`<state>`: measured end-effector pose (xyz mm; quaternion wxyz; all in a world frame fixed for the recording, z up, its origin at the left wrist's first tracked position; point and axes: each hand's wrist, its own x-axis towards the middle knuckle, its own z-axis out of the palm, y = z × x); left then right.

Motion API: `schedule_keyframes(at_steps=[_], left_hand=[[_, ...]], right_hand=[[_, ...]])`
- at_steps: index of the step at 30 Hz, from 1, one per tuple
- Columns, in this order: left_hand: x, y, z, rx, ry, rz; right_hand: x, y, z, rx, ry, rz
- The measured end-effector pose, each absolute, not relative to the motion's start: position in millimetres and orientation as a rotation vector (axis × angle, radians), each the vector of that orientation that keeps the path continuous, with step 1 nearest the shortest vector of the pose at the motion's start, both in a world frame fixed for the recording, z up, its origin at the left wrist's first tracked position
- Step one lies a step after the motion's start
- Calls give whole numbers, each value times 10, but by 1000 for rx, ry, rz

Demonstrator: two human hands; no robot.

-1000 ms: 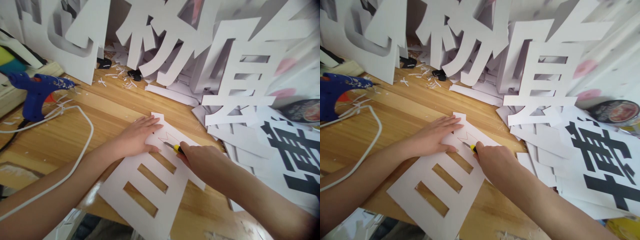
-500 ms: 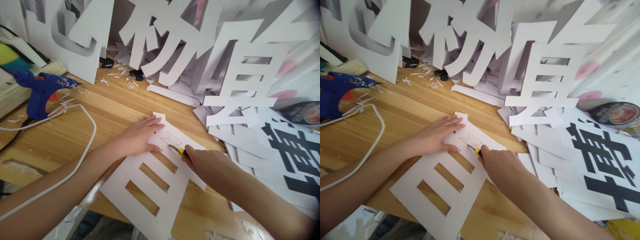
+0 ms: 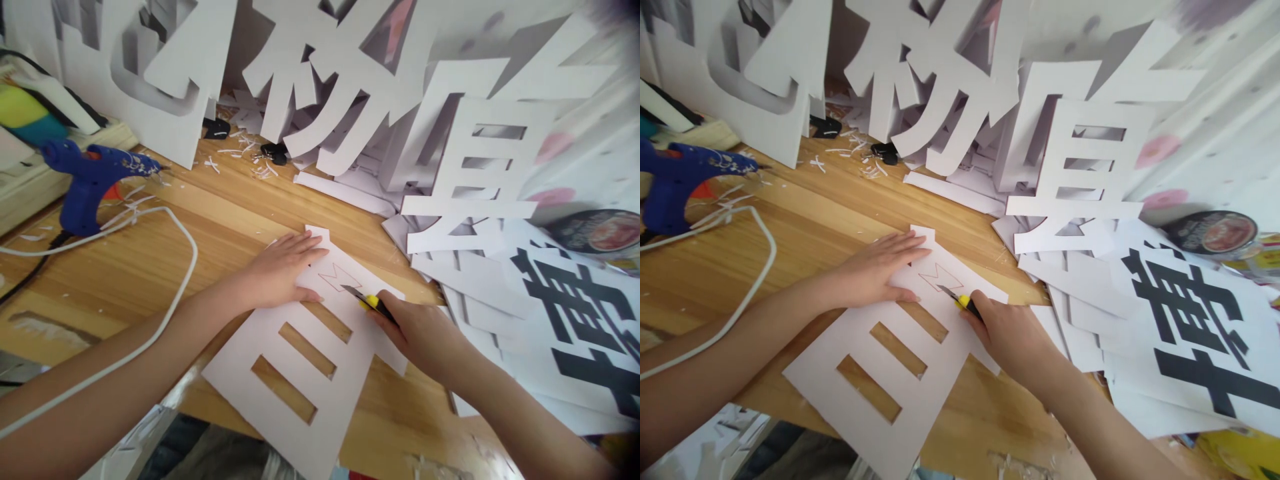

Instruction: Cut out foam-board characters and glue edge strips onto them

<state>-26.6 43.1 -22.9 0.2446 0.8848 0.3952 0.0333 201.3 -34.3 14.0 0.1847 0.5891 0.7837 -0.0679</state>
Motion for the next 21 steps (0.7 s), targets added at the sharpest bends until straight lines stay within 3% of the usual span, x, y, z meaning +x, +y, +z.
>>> schedule_keyframes(at_steps=[21], left_hand=[[-270, 406, -231, 2444, 1079, 98]], right_hand=[[1726, -139, 71, 1617, 2269, -132]])
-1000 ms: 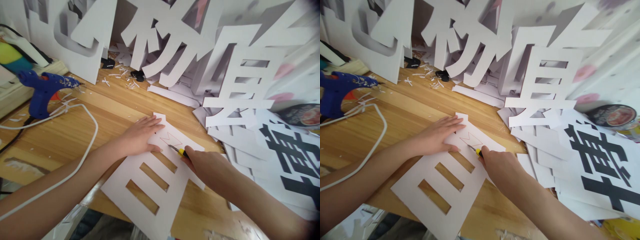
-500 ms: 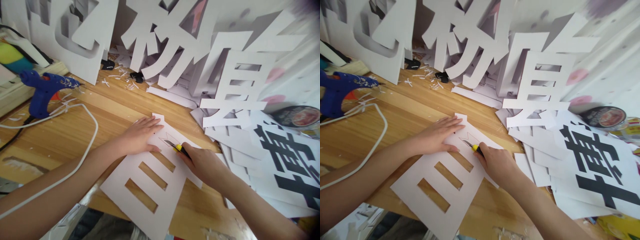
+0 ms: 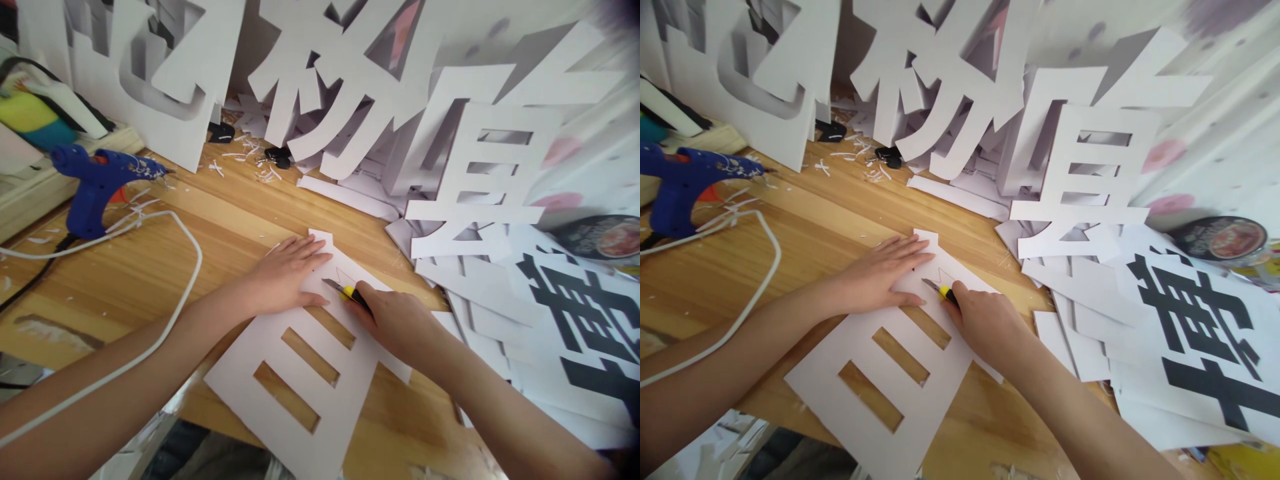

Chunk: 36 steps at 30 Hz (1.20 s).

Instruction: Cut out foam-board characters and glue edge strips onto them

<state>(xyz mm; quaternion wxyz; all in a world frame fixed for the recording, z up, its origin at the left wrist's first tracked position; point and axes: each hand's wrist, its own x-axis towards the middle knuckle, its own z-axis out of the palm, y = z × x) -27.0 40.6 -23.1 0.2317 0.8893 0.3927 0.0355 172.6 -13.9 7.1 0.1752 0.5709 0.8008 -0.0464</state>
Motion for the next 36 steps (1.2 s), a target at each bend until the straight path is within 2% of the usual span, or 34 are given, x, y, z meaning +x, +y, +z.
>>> schedule_keyframes(at_steps=[15, 36], left_hand=[[-265, 421, -237, 2426, 1112, 97], [-236, 401, -222, 2445, 1054, 107]], right_hand=[[1652, -92, 264, 1419, 2255, -22], [2012, -395, 149, 1531, 2241, -97]])
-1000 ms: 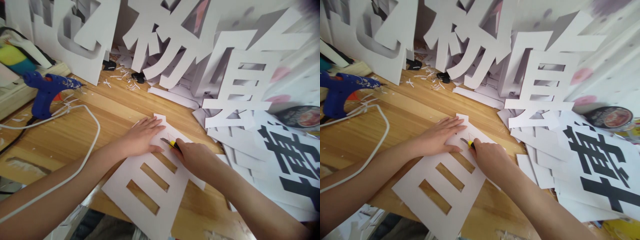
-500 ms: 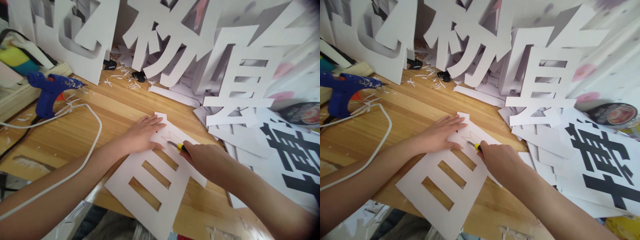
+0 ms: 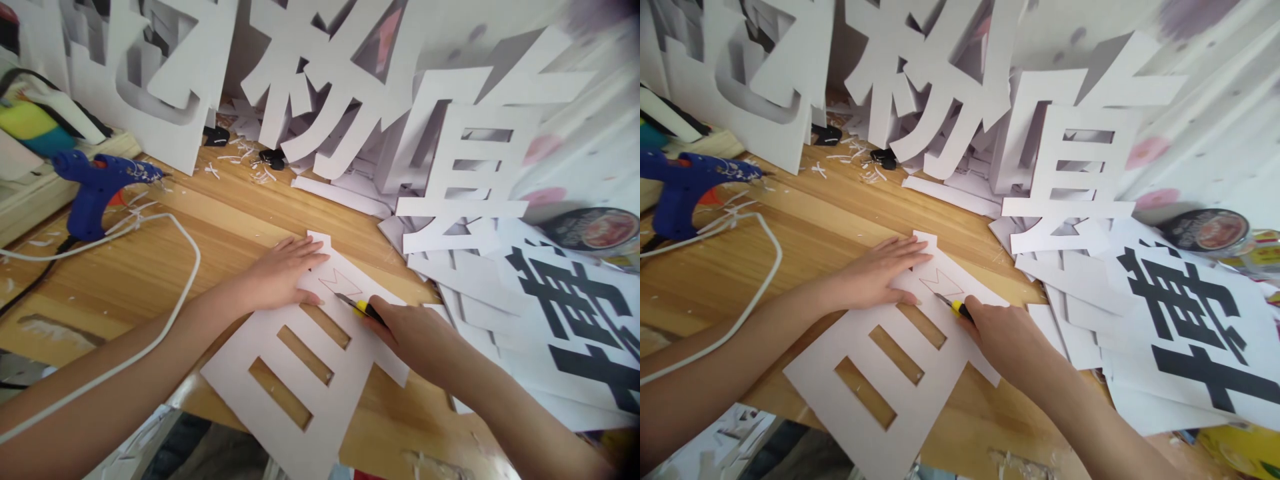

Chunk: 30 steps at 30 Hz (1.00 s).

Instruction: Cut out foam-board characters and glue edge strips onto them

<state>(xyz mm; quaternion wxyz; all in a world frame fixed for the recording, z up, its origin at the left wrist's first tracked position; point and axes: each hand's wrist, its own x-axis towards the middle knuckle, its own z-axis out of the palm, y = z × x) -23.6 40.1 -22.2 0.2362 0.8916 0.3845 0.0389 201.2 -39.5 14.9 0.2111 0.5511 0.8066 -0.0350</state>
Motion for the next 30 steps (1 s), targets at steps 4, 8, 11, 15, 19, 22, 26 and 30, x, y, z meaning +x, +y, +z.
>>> schedule_keyframes(at_steps=[4, 8, 11, 15, 19, 22, 26, 30], left_hand=[[-207, 381, -219, 2455, 1009, 102], [-194, 366, -231, 2465, 991, 125], [-199, 369, -244, 2457, 1028, 151], [-223, 397, -254, 2443, 1090, 150], [-254, 405, -235, 2465, 1103, 156], [-278, 374, -182, 2473, 1101, 127], [-293, 329, -83, 2456, 1133, 128], [-280, 318, -7, 2469, 1139, 157]], right_hand=[[2050, -476, 144, 1571, 2232, -163], [1997, -560, 169, 1602, 2214, -167], [1991, -634, 229, 1671, 2159, -150], [2094, -633, 268, 1861, 2124, -232], [2235, -490, 136, 2005, 2259, -382], [2299, -401, 22, 2102, 2270, -405], [2310, -382, 21, 2121, 2236, -421], [2248, -423, 93, 2149, 2125, -434]])
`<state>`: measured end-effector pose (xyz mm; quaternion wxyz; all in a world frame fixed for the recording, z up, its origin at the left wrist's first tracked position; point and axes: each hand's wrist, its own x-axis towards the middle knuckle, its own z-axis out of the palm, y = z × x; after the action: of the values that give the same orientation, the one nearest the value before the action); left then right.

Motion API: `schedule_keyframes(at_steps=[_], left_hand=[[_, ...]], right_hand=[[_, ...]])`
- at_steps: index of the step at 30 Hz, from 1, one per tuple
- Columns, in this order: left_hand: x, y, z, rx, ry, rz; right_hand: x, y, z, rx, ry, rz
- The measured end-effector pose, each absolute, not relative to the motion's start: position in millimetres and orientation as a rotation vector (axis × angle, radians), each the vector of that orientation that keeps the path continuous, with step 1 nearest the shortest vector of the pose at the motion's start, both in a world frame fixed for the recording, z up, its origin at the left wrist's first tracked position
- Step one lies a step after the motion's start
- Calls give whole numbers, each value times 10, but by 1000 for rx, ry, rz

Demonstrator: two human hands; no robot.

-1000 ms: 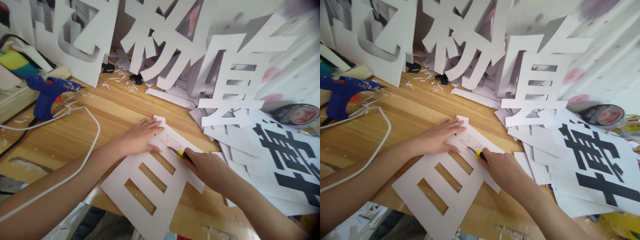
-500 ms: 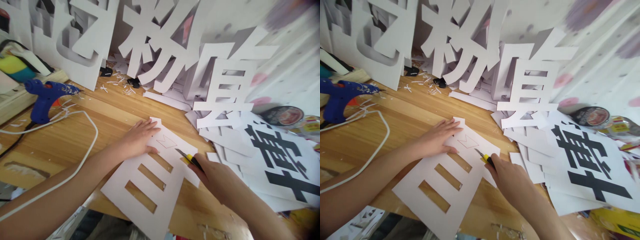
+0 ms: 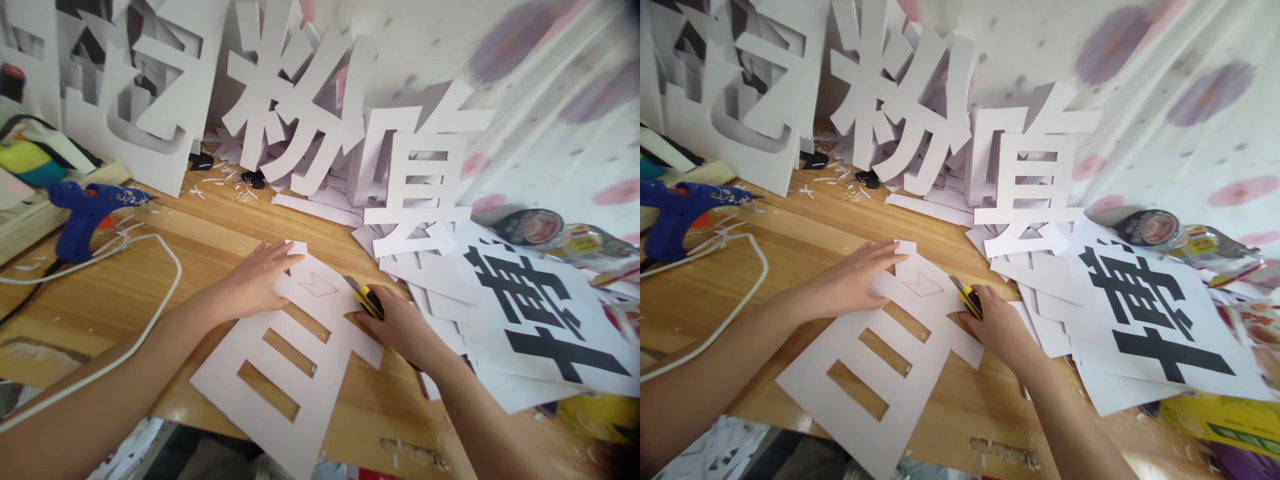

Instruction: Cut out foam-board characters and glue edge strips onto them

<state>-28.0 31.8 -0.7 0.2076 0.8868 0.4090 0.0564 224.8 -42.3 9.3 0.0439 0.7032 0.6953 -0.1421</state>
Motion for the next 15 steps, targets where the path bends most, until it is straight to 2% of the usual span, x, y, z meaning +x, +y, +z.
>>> schedule_keyframes(at_steps=[9, 15], left_hand=[[-247, 242, -52, 2471, 1341, 258], [-165, 221, -174, 2529, 1203, 247]], right_hand=[[2151, -422, 73, 2281, 2095, -396], [2026, -585, 136, 2192, 2032, -343]])
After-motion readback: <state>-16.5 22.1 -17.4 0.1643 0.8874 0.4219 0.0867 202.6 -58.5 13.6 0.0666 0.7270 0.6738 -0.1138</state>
